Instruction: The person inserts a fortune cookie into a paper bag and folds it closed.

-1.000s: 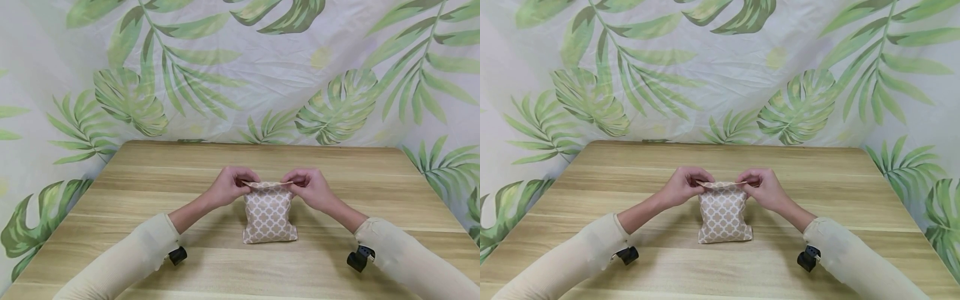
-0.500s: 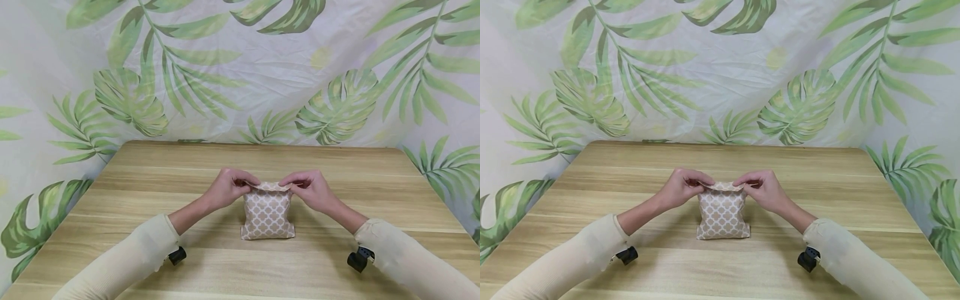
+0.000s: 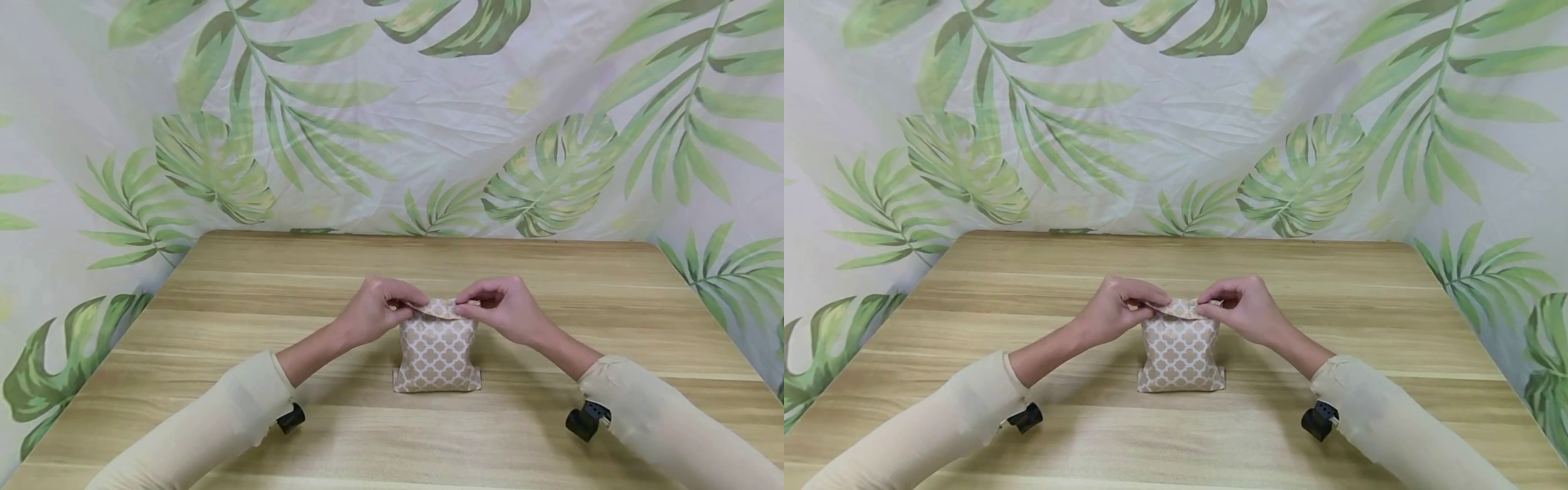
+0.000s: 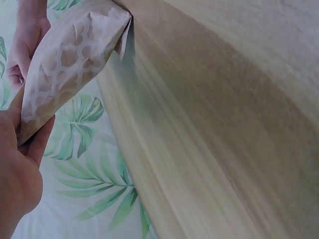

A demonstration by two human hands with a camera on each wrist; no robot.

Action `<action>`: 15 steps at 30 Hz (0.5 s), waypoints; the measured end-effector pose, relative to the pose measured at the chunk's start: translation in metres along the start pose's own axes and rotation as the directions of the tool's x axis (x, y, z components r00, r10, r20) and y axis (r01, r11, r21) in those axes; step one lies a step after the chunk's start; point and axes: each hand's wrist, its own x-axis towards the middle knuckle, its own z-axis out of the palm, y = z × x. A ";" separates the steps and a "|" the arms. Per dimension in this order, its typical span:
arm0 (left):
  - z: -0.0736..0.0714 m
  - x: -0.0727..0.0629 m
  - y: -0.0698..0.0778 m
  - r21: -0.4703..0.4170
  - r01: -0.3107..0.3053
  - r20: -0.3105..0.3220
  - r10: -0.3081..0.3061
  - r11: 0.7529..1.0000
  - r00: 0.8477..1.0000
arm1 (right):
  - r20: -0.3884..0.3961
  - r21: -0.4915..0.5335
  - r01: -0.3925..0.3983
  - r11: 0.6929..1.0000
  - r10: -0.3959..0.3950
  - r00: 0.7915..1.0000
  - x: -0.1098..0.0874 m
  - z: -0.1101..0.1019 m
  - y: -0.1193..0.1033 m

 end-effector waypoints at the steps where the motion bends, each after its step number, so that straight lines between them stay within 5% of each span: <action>1: -0.001 0.000 0.000 0.005 -0.006 0.008 0.006 1.000 1.000 | -0.001 0.002 0.002 1.000 -0.002 1.000 0.001 0.001 -0.001; 9: -0.006 0.003 -0.001 0.015 -0.015 0.120 0.014 1.000 0.993 | -0.007 -0.004 -0.002 1.000 0.002 1.000 0.003 0.004 -0.002; 15: -0.003 0.011 0.005 0.001 0.146 0.125 -0.145 0.989 0.982 | -0.015 -0.080 0.015 0.997 -0.016 1.000 0.004 0.005 -0.007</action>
